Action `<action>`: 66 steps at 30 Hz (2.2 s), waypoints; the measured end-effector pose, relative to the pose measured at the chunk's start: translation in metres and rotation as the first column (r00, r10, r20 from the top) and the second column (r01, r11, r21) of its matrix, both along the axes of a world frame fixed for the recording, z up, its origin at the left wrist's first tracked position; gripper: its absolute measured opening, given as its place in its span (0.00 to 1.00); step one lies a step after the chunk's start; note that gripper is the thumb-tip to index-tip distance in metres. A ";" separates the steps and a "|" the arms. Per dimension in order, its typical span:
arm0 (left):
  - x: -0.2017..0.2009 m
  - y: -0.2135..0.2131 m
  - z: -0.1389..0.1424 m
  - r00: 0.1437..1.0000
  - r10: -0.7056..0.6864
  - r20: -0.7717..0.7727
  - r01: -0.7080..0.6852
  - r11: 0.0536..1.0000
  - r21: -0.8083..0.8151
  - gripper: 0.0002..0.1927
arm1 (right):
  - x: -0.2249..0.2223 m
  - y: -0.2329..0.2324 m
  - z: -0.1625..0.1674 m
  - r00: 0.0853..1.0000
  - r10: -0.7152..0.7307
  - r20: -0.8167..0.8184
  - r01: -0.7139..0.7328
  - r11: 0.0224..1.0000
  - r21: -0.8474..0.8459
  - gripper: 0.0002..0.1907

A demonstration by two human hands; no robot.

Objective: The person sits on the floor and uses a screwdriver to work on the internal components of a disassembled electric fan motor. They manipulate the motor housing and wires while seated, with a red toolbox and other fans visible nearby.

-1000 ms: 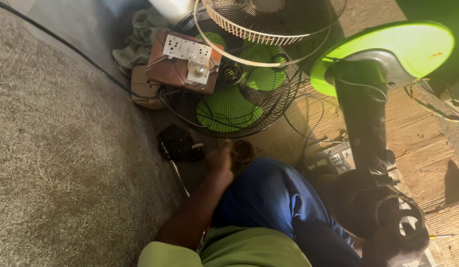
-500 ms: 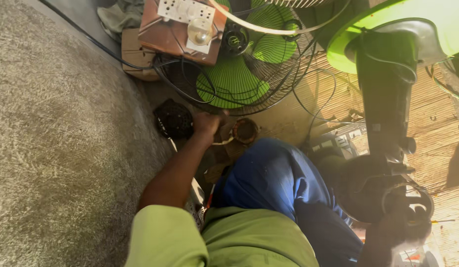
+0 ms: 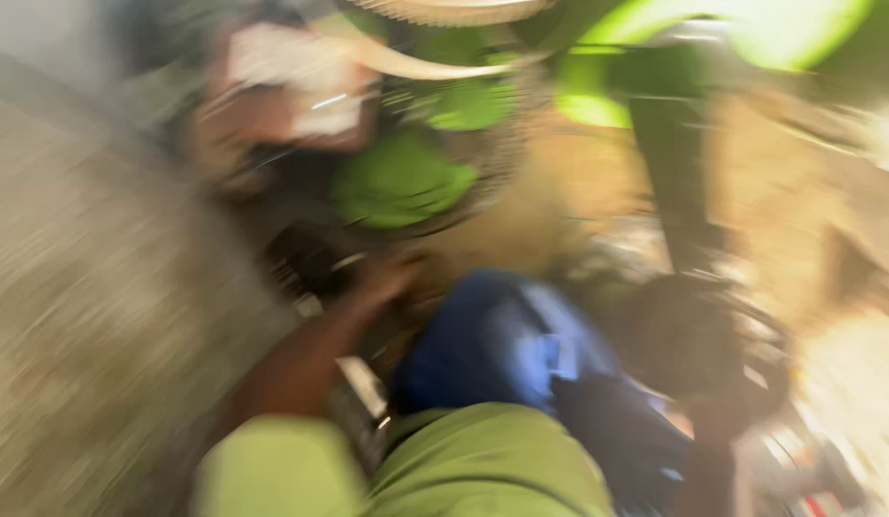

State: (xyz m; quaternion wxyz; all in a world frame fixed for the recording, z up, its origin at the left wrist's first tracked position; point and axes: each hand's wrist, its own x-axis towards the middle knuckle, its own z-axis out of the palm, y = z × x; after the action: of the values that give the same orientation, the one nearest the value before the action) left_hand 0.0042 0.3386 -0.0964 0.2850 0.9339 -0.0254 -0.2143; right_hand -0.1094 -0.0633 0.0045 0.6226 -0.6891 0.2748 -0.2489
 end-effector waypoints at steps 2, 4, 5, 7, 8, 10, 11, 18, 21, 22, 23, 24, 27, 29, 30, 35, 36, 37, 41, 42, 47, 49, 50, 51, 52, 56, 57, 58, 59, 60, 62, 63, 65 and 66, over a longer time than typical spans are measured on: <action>0.004 0.025 0.032 0.881 0.120 -0.457 0.059 0.931 0.359 0.33 | -0.015 -0.014 0.007 0.993 0.053 0.109 -0.052 0.999 -0.012 0.20; 0.009 0.045 0.062 0.959 -0.063 -0.276 0.140 0.953 0.268 0.25 | -0.041 -0.030 0.022 0.952 -0.303 -0.047 0.298 0.950 -0.093 0.16; 0.011 0.051 0.079 0.943 -0.093 -0.319 0.207 0.916 0.344 0.25 | -0.053 -0.033 0.034 0.879 -0.466 -0.103 0.453 0.882 -0.126 0.15; 0.017 0.040 0.116 0.953 -0.085 -0.291 0.196 0.905 0.378 0.24 | -0.077 -0.030 0.063 0.833 -0.512 -0.211 0.488 0.858 -0.158 0.14; 0.020 0.023 0.134 0.963 -0.082 -0.257 0.174 0.917 0.358 0.23 | -0.084 -0.022 0.076 0.811 -0.516 -0.274 0.491 0.856 -0.160 0.14; 0.020 -0.028 0.169 0.969 -0.126 -0.211 0.172 0.961 0.215 0.23 | -0.091 0.000 0.094 0.975 -0.016 -0.222 0.020 1.000 0.015 0.11; 0.018 -0.061 0.185 0.970 -0.150 -0.191 0.177 0.975 0.136 0.23 | -0.096 0.012 0.102 0.761 0.122 -0.637 -0.106 0.992 0.064 0.23; -0.058 -0.260 0.222 0.875 -0.390 -0.286 0.317 0.910 -0.269 0.20 | -0.134 0.034 0.079 0.998 0.006 0.060 -0.018 0.981 0.195 0.49; -0.082 -0.304 0.231 0.765 -0.581 -0.278 0.446 0.789 -0.422 0.23 | -0.161 0.002 0.056 0.961 -0.278 -0.008 0.258 0.881 0.397 0.40; -0.083 -0.318 0.240 0.667 -0.691 -0.277 0.569 0.714 -0.408 0.25 | -0.167 -0.010 0.049 0.924 -0.377 -0.063 0.363 0.815 0.452 0.36; -0.077 -0.330 0.246 0.555 -0.785 -0.276 0.677 0.619 -0.397 0.27 | -0.167 -0.021 0.035 0.876 -0.466 -0.123 0.461 0.736 0.496 0.33; -0.073 -0.340 0.258 0.543 -0.808 -0.228 0.672 0.581 -0.460 0.30 | -0.174 -0.032 0.031 0.871 -0.478 -0.112 0.467 0.737 0.489 0.31; -0.038 -0.344 0.281 0.610 -0.792 0.019 0.676 0.508 -0.534 0.32 | -0.192 -0.068 0.018 0.848 -0.491 -0.199 0.525 0.732 0.434 0.26; 0.003 -0.320 0.276 0.268 -0.639 0.721 0.939 0.341 -0.046 0.16 | -0.204 -0.095 0.011 0.787 -0.482 -0.384 0.603 0.731 0.320 0.20; 0.022 -0.303 0.265 0.747 -0.608 0.269 0.663 0.650 -0.371 0.10 | -0.210 -0.109 0.008 0.725 -0.477 -0.496 0.645 0.724 0.247 0.18; 0.127 -0.212 0.149 0.827 0.231 -0.513 -0.507 0.701 -0.501 0.56 | -0.225 -0.165 -0.028 0.399 -0.378 -0.835 0.676 0.737 -0.010 0.15; 0.140 -0.203 0.126 0.772 0.299 -0.561 -0.581 0.689 -0.433 0.60 | -0.225 -0.171 -0.037 0.336 -0.366 -0.868 0.676 0.735 -0.048 0.19; 0.151 -0.199 0.108 0.710 0.365 -0.602 -0.649 0.670 -0.360 0.64 | -0.223 -0.173 -0.049 0.271 -0.352 -0.896 0.673 0.734 -0.085 0.25; 0.166 -0.219 0.080 0.687 0.130 -0.715 -0.668 0.499 -0.551 0.47 | -0.217 -0.173 -0.080 0.259 -0.272 -0.927 0.469 0.874 -0.126 0.28; 0.166 -0.227 0.080 0.683 0.099 -0.724 -0.688 0.421 -0.591 0.40 | -0.215 -0.170 -0.081 0.327 -0.307 -0.894 0.545 0.834 -0.086 0.24; 0.165 -0.257 0.091 0.652 0.118 -0.749 -0.735 0.340 -0.586 0.27 | -0.216 -0.156 -0.064 0.293 -0.657 -0.695 0.473 0.731 -0.492 0.22; 0.162 -0.255 0.089 0.684 0.074 -0.726 -0.711 0.294 -0.639 0.23 | -0.204 -0.142 -0.041 0.466 -0.737 -0.488 0.501 0.675 -0.541 0.21; 0.159 -0.252 0.086 0.700 0.082 -0.709 -0.700 0.276 -0.659 0.22 | -0.194 -0.132 -0.031 0.561 -0.711 -0.423 0.512 0.700 -0.498 0.21; 0.156 -0.249 0.084 0.719 0.088 -0.689 -0.684 0.261 -0.681 0.22 | -0.179 -0.121 -0.025 0.652 -0.629 -0.423 0.481 0.774 -0.412 0.21; 0.152 -0.245 0.083 0.739 0.092 -0.667 -0.666 0.245 -0.705 0.21 | -0.162 -0.109 -0.022 0.740 -0.527 -0.418 0.437 0.849 -0.296 0.21; 0.123 -0.227 0.095 0.727 0.102 -0.679 -0.685 0.169 -0.708 0.20 | -0.093 -0.062 -0.037 0.832 -0.098 -0.545 0.148 0.988 0.048 0.22; 0.112 -0.218 0.099 0.711 0.133 -0.690 -0.703 0.136 -0.698 0.18 | -0.082 -0.054 -0.041 0.865 -0.095 -0.492 0.147 0.987 0.069 0.21; 0.099 -0.206 0.103 0.691 0.169 -0.703 -0.722 0.102 -0.684 0.17 | -0.071 -0.049 -0.046 0.894 -0.086 -0.440 0.141 0.985 0.094 0.20; 0.082 -0.193 0.109 0.926 0.253 -0.281 -0.356 0.336 -0.872 0.18 | -0.066 -0.046 -0.047 0.914 -0.073 -0.398 0.131 0.984 0.121 0.20; 0.063 -0.179 0.114 0.957 0.204 0.206 0.053 0.576 -0.816 0.20 | -0.062 -0.047 -0.047 0.913 -0.043 -0.406 0.087 0.992 0.092 0.19; 0.021 -0.149 0.119 0.796 0.009 0.605 0.360 0.797 -0.485 0.21 | -0.058 -0.057 -0.046 0.907 0.017 -0.421 -0.003 0.999 0.033 0.19; -0.002 -0.135 0.118 0.815 -0.004 0.579 0.319 0.837 -0.444 0.21 | -0.056 -0.064 -0.045 0.897 0.105 -0.429 -0.086 0.994 0.065 0.19; -0.048 -0.111 0.109 0.816 0.034 0.577 0.249 0.880 -0.405 0.20 | -0.048 -0.080 -0.045 0.864 0.265 -0.428 -0.238 0.964 0.116 0.19; -0.068 -0.101 0.102 0.915 0.352 0.198 -0.056 0.596 -0.801 0.15 | -0.042 -0.087 -0.047 0.760 0.241 -0.604 -0.388 0.913 -0.125 0.19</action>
State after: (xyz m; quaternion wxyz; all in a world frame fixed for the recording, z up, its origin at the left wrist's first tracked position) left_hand -0.0640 0.2372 0.0059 0.6758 0.7349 -0.0552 0.0152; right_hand -0.1510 -0.1501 -0.0427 0.4540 -0.8387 0.2970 0.0484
